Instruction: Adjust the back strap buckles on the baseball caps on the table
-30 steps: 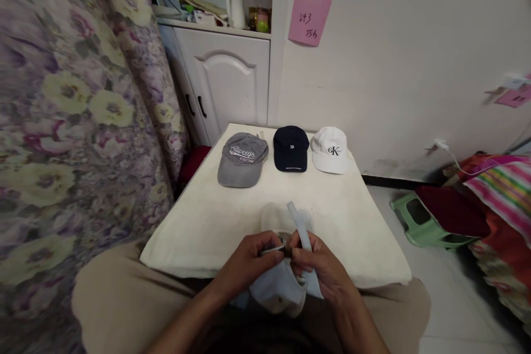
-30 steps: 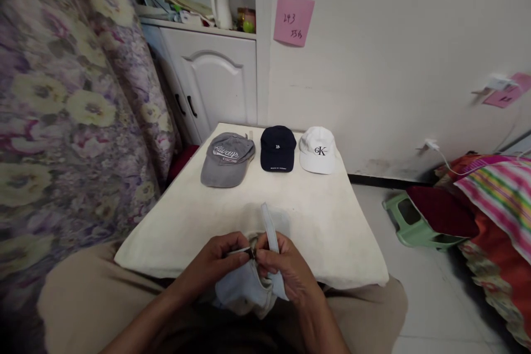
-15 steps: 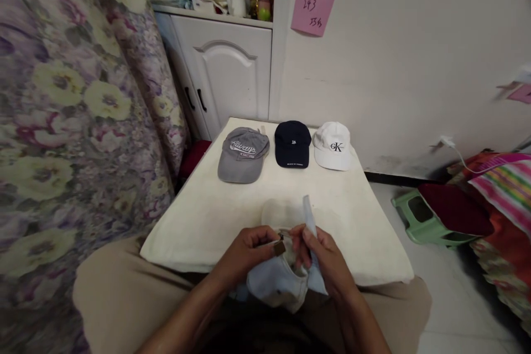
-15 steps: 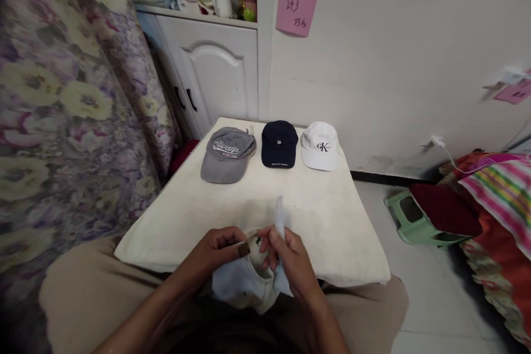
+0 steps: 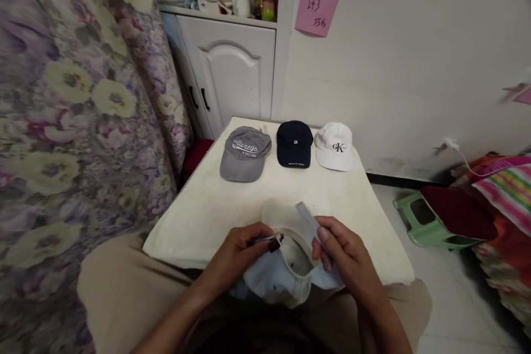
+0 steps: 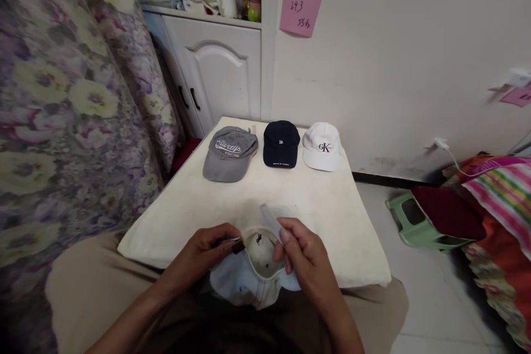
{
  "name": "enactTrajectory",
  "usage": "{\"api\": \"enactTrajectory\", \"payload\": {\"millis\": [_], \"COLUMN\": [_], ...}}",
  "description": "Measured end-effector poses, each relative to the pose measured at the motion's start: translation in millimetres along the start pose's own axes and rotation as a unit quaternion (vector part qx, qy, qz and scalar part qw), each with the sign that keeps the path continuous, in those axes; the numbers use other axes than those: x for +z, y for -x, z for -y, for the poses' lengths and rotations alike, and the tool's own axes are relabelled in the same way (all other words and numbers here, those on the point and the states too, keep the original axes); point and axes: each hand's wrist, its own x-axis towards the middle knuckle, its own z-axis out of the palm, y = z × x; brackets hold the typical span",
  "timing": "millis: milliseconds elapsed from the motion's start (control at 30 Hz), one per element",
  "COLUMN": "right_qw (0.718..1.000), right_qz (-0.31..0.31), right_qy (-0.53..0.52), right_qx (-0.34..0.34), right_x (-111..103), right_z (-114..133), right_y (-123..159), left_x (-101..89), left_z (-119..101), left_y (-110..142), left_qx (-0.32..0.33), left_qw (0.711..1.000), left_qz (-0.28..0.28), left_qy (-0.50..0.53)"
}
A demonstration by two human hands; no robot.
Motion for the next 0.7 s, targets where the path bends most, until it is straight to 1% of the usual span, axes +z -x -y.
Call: {"api": "enactTrajectory", "payload": {"millis": [133, 333, 400, 533, 600, 700], "right_qw": [0.998, 0.992, 0.992, 0.993, 0.992, 0.987], "right_qz": [0.010, 0.019, 0.039, 0.079, 0.079, 0.066], "right_qy": [0.063, 0.106, 0.103, 0.059, 0.058, 0.092], "right_qx": [-0.029, -0.059, -0.064, -0.070, -0.078, -0.116], "right_x": [8.7, 8.6, 9.9, 14.8, 15.7, 14.9], "right_z": [8.5, 14.9, 14.9, 13.2, 12.2, 13.1], "right_y": [-4.1, -7.1, -8.6, -13.6, -16.0, -17.4], "left_x": [2.2, 2.0, 1.4, -0.7, -1.8, -2.6], "left_z": [-1.5, 3.2, 6.1, 9.0, 9.2, 9.5], "left_y": [1.0, -1.0, -1.9, -2.7, -2.7, -2.8], "left_qx": [0.020, 0.026, 0.031, 0.035, 0.040, 0.043], "left_qw": [1.000, 0.998, 0.997, 0.997, 0.997, 0.996], "left_qz": [-0.003, 0.008, 0.010, 0.016, 0.017, 0.019], "left_qy": [0.007, 0.055, 0.065, 0.069, 0.063, 0.074]}}
